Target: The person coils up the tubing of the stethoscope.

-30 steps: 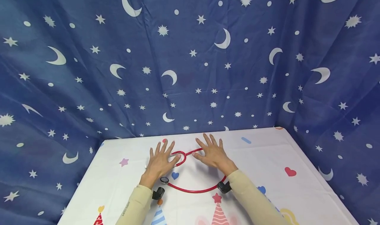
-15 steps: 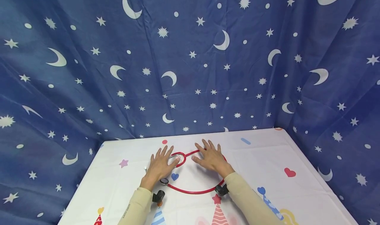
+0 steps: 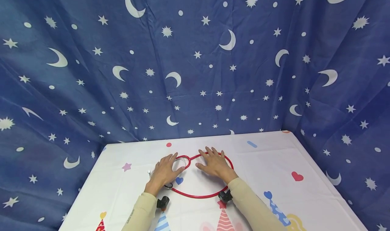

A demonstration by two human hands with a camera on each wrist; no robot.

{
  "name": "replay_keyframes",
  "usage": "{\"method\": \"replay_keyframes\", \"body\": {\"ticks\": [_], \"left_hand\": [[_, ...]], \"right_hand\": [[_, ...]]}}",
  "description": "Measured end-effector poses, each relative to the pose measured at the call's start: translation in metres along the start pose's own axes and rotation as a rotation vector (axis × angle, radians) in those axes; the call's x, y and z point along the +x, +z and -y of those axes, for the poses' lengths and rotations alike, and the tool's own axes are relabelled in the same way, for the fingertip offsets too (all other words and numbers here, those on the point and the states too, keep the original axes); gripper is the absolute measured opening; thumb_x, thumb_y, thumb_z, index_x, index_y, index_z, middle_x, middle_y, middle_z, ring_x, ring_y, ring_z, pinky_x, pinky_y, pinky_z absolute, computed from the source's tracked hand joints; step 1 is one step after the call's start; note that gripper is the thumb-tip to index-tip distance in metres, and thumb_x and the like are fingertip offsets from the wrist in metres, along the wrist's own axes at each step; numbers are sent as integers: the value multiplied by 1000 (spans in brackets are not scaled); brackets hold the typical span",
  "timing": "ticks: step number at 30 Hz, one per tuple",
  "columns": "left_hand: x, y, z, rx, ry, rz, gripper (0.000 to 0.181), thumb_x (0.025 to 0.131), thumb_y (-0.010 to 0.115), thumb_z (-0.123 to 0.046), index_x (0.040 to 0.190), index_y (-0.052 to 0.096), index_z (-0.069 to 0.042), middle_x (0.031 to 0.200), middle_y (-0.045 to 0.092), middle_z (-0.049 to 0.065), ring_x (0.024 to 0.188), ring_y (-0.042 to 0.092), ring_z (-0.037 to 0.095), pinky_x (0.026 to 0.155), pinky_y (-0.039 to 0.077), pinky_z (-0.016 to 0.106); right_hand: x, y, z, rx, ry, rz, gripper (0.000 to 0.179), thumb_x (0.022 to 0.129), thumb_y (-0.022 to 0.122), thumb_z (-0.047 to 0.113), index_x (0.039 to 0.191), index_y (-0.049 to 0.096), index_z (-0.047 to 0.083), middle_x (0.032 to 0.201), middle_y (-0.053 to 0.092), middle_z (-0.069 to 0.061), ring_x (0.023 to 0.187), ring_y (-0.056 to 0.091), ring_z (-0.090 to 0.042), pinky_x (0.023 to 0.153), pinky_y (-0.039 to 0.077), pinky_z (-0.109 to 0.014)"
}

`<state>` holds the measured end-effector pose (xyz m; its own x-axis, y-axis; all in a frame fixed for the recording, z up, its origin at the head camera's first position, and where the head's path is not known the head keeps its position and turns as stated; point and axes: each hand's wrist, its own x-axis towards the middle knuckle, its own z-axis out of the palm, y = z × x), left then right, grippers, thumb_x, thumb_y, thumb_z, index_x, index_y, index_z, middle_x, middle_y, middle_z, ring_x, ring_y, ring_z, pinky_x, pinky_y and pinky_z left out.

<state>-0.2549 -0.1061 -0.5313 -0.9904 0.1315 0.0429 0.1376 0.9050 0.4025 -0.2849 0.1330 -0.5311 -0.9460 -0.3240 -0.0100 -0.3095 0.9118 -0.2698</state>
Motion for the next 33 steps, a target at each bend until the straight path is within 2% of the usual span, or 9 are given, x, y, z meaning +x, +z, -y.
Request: {"method": "replay_keyframes", "body": {"ticks": [9,20,25,29,33], "left_hand": [[-1,4,2,2,9,-8,71,88,68,-48,147,45,-17,144,51,13,134,45,37,109,35,58],[-1,7,8,34,50,-64,60,86,75,-30,140,53,-13,132,58,12,124,51,33,100,42,53],[-1,7,10,38,88,-91,61,83,79,-27,138,54,-14,129,60,11,117,54,32,95,45,49],[0,6,11,40,108,-102,65,81,81,-26,138,54,-13,128,60,10,115,55,29,93,46,47],[1,7,12,16,113,-77,67,80,81,-26,139,53,-11,128,58,10,117,53,29,96,45,47]], "right_hand": [[0,3,2,-19,-1,23,68,92,50,63,148,44,25,154,41,-9,144,34,-38,113,20,-70],[1,6,0,-34,1,-2,67,89,59,60,142,53,19,148,48,-8,140,40,-36,112,23,-70],[4,7,0,-51,3,-25,63,89,63,55,140,55,19,141,52,-7,136,43,-35,111,27,-68],[7,7,0,-60,-16,-56,53,90,66,45,136,59,20,132,54,-8,129,46,-35,108,31,-67],[9,9,0,-57,-32,-98,41,88,71,33,127,64,19,120,55,-9,119,49,-36,103,35,-66]]}}
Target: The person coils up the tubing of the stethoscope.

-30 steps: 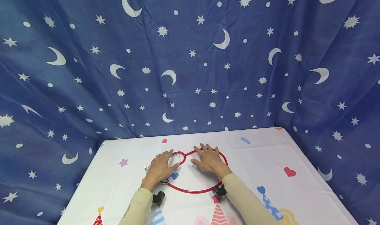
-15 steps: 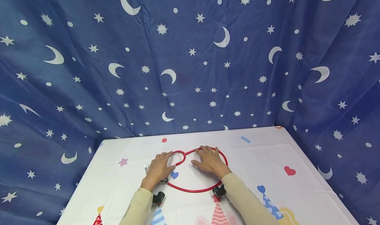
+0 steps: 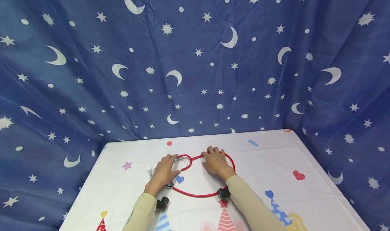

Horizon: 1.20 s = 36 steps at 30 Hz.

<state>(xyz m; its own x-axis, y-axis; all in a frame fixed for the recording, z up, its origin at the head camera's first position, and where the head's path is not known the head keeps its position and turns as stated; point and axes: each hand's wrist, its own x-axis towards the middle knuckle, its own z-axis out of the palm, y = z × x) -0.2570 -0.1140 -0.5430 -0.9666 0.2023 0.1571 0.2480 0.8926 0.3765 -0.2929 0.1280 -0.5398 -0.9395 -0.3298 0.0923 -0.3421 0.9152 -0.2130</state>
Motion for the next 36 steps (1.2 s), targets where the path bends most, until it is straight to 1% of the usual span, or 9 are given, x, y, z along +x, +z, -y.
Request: {"method": "replay_keyframes", "body": {"ticks": [4,9,12,14,19,21,27,30,36], "left_hand": [[-1,1,1,-27,-6,33,68,80,81,-29,140,53,-12,128,58,10,120,51,30,100,43,48],[-1,1,2,-25,8,37,67,80,80,-33,138,54,-12,125,59,10,117,52,30,99,44,48],[-2,-1,2,-40,10,52,67,80,81,-32,139,54,-13,125,58,10,118,51,30,101,43,48],[-3,-2,2,-42,17,59,69,79,82,-32,139,53,-12,126,57,10,118,51,30,101,42,48],[-5,-7,1,-34,33,67,78,74,86,-31,141,50,-11,126,56,11,118,50,31,101,42,48],[-5,-8,0,-33,32,64,77,74,87,-29,140,51,-11,126,56,11,117,51,30,100,43,48],[-5,-10,0,-10,38,25,69,75,83,-22,137,54,-13,122,60,7,112,58,26,94,48,44],[-6,-12,-1,-8,37,3,67,75,83,-22,136,55,-14,117,62,4,107,61,23,90,50,42],[-6,-19,-5,0,69,-50,67,76,82,-23,136,54,-16,107,63,1,98,62,19,83,50,39]], "right_hand": [[1,2,-2,1,-1,-26,31,88,72,27,117,66,18,114,56,-8,114,51,-35,100,37,-65],[1,4,-4,18,-35,-81,12,90,70,22,98,63,17,108,56,-7,107,55,-32,96,40,-61],[1,6,-8,35,-53,-118,12,90,70,21,92,59,17,103,56,-6,100,57,-30,94,41,-59],[0,4,-8,51,-57,-129,13,90,71,20,92,58,17,100,56,-5,95,57,-28,93,43,-59],[-3,-8,-4,78,-48,-124,13,91,70,18,99,60,17,95,55,-2,90,55,-22,90,46,-54],[-5,-11,-3,88,-48,-124,14,91,69,18,101,60,17,95,55,0,89,55,-21,87,48,-52],[-7,-16,-2,117,-58,-141,12,92,69,18,99,60,17,93,55,1,87,55,-19,80,49,-46],[-9,-17,-1,124,-62,-156,12,91,70,18,98,60,17,91,55,1,85,55,-19,77,48,-43],[-13,-21,1,146,-15,-175,13,91,70,19,101,61,17,91,57,1,82,55,-17,70,46,-36]]}}
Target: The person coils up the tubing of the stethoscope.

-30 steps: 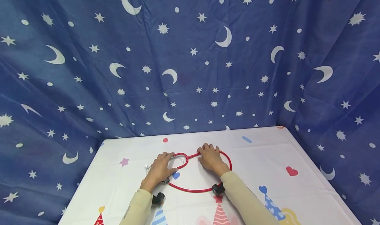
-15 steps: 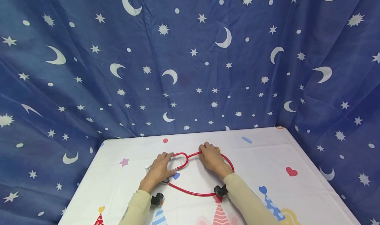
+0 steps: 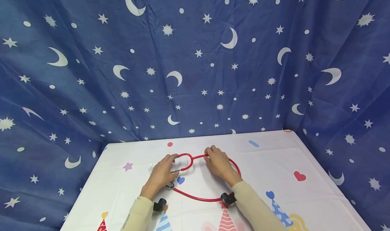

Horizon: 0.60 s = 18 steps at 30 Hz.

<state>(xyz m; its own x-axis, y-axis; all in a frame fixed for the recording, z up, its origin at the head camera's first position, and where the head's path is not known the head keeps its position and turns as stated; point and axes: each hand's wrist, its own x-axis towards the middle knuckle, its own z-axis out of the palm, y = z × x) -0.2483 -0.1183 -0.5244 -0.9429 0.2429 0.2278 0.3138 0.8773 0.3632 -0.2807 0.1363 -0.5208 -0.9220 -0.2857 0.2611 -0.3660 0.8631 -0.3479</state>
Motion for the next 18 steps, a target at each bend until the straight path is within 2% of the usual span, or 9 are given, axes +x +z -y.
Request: {"method": "replay_keyframes", "body": {"ticks": [9,18], "left_hand": [[-2,-7,-6,-1,64,-60,68,74,84,-24,135,55,-18,105,65,-1,87,61,14,79,50,35],[-6,-12,-12,-35,123,-126,68,73,86,-21,134,56,-17,103,66,2,86,64,13,73,52,32]], "right_hand": [[-9,-10,2,19,20,-22,13,94,67,21,104,62,15,92,59,1,76,54,-15,69,47,-34],[-18,-19,5,57,32,-54,12,95,65,23,104,61,15,93,59,0,73,52,-12,67,45,-30]]}}
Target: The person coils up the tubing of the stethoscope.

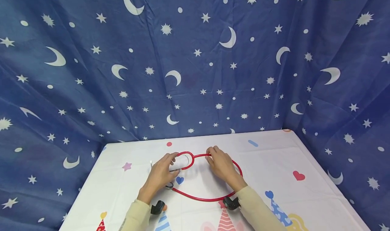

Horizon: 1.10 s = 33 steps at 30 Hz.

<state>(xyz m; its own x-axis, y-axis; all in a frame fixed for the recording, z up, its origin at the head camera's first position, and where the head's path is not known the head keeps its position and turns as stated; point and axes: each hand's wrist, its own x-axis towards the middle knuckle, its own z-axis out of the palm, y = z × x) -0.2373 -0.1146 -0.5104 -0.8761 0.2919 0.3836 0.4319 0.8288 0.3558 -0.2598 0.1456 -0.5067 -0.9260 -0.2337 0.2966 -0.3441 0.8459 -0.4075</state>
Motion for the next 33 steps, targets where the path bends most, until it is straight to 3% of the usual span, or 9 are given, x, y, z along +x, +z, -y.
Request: {"method": "replay_keyframes", "body": {"ticks": [10,15,19,26,33], "left_hand": [[-4,-10,-7,-25,57,-32,69,72,87,-21,134,56,-16,100,66,-1,84,65,12,68,51,25],[-6,-14,-9,-49,78,-45,69,71,88,-23,132,57,-16,94,64,-4,72,59,7,58,44,18],[-6,-16,-12,-96,63,-26,68,71,88,-24,132,58,-17,89,62,-5,66,55,3,55,40,15],[-4,-20,-14,-211,-5,66,69,75,86,-21,137,56,-17,88,64,-1,62,51,1,55,44,16],[-6,-23,-16,-223,0,23,67,77,85,-24,136,54,-17,84,62,-7,62,47,0,53,42,17]], "right_hand": [[-8,-15,5,13,-21,-39,13,94,67,22,103,61,15,93,60,1,70,51,-11,64,44,-29],[-11,-22,7,11,-48,-63,12,95,66,22,103,61,15,92,60,2,71,53,-9,63,44,-27],[-13,-28,7,3,-56,-87,14,93,68,22,103,62,14,90,60,2,71,53,-9,62,45,-27],[-14,-36,6,12,-38,-95,17,91,71,22,103,62,13,87,62,2,68,50,-10,60,44,-26],[-15,-49,-3,7,-74,-111,18,91,72,25,102,62,15,78,63,5,60,48,-7,56,41,-23]]}}
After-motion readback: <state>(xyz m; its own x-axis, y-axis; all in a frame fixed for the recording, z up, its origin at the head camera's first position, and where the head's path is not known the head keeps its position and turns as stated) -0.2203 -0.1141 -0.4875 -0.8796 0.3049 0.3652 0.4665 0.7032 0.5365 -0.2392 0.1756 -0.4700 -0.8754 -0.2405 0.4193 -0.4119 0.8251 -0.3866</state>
